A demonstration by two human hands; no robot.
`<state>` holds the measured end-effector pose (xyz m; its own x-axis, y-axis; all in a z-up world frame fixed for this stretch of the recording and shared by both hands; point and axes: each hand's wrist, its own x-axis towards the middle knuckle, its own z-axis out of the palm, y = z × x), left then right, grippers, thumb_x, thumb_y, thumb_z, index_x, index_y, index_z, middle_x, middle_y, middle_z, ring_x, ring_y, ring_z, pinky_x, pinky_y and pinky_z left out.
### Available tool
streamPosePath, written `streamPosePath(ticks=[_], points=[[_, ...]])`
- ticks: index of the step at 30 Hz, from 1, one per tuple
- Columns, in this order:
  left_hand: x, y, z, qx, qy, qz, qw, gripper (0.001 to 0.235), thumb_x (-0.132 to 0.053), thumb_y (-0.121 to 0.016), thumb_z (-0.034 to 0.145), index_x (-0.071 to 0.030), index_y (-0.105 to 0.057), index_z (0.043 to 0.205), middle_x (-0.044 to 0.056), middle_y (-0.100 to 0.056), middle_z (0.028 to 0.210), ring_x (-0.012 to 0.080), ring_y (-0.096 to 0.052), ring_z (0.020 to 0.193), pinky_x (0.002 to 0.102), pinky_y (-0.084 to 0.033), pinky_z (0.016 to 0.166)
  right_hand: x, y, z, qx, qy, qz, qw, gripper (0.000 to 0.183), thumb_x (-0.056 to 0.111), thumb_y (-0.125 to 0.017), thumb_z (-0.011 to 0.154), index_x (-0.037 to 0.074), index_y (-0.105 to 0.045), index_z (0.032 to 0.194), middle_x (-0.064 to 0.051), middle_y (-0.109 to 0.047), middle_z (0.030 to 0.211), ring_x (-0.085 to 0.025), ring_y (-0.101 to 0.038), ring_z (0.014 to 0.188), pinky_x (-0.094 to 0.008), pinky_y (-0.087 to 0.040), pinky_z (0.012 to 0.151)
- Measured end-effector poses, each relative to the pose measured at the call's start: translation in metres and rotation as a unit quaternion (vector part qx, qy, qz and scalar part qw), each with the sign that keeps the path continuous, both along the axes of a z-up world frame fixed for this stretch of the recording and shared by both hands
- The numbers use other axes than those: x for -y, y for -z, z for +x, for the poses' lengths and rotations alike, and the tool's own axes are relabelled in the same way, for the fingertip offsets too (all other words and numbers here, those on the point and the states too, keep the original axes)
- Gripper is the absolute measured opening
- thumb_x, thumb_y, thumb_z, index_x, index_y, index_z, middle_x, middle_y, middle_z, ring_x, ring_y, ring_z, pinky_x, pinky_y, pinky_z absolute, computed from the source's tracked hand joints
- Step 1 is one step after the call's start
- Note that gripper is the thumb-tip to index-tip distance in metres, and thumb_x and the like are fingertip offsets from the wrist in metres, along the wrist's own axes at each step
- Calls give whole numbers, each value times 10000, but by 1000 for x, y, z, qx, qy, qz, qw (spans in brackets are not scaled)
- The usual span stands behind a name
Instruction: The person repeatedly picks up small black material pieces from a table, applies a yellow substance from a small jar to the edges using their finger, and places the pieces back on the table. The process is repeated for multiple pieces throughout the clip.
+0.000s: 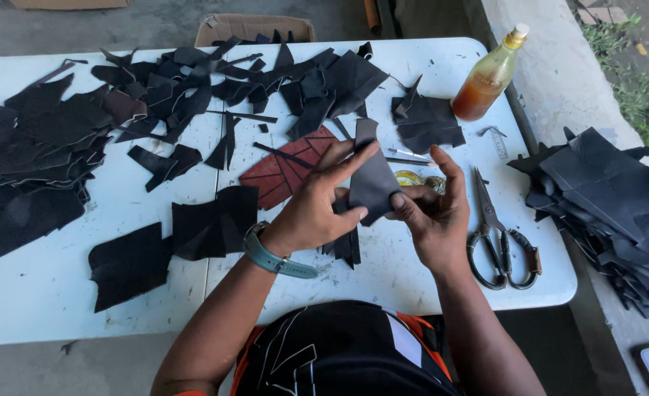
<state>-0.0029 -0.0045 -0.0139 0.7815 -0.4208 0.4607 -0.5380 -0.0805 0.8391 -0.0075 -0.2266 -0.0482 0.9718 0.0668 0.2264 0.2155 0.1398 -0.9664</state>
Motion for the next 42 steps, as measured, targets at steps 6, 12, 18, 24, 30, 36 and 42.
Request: streamPosePath(ticks=[6, 12, 18, 24, 30, 36, 42], points=[[-4, 0, 2, -31, 49, 23, 998, 964, 70, -751, 822, -99, -263, 1636, 129, -331, 1573, 268, -456, 1449, 320, -638, 1028, -8, 5, -11, 26, -39, -37, 998, 1056, -28, -805, 815, 100, -135, 1621, -53, -575, 1372, -200, -703, 1065, -341, -613, 876], [-20, 8, 16, -300, 253, -255, 884, 952, -59, -751, 939, -44, -150, 1677, 141, -269, 1714, 249, -560, 1364, 330, -596, 1042, -10, 2, -15, 14, -45, -30, 998, 1063, -29, -794, 847, 96, -116, 1656, -183, -692, 1224, -218, -708, 1087, -339, -597, 915], [-5, 27, 24, -236, 71, -304, 920, 671, -125, -773, 906, 53, -440, 1461, 146, -543, 1428, 187, -628, 1197, 352, -601, 953, -8, 7, -16, 68, -24, -99, 992, 1044, -97, -764, 811, 86, -133, 1622, -70, -379, 1498, -208, -643, 1206, -353, -603, 936], [-13, 33, 8, -270, -70, -68, 958, 752, -35, -791, 807, -67, -335, 1405, 151, -709, 877, 158, -685, 766, 314, -574, 685, 21, -29, 19, 37, -57, -37, 997, 954, -81, -703, 861, 85, -252, 1685, -103, -648, 1178, -164, -659, 1004, -309, -576, 852], [-2, 47, -34, -278, 33, -18, 960, 765, -37, -761, 877, -66, -256, 1451, 153, -731, 912, 171, -734, 864, 310, -614, 783, 25, -59, 50, -39, -154, -240, 958, 996, 33, -812, 781, 137, -310, 1635, -131, -772, 913, -183, -736, 901, -311, -573, 764], [9, 34, -48, -223, -13, -4, 975, 940, 9, -752, 842, -85, -152, 1560, 119, -695, 900, 173, -714, 836, 302, -625, 716, 15, -74, 60, 17, -223, -217, 950, 1035, 48, -826, 775, 114, -231, 1619, -128, -695, 1238, -215, -726, 1120, -322, -603, 802], [2, 42, -40, -216, -67, -56, 973, 937, 44, -747, 833, -101, -174, 1559, 117, -691, 836, 157, -695, 731, 283, -606, 643, 26, -67, 56, 66, -204, -233, 948, 1008, -4, -821, 794, 89, -255, 1623, -128, -595, 1390, -240, -699, 1171, -346, -611, 884]])
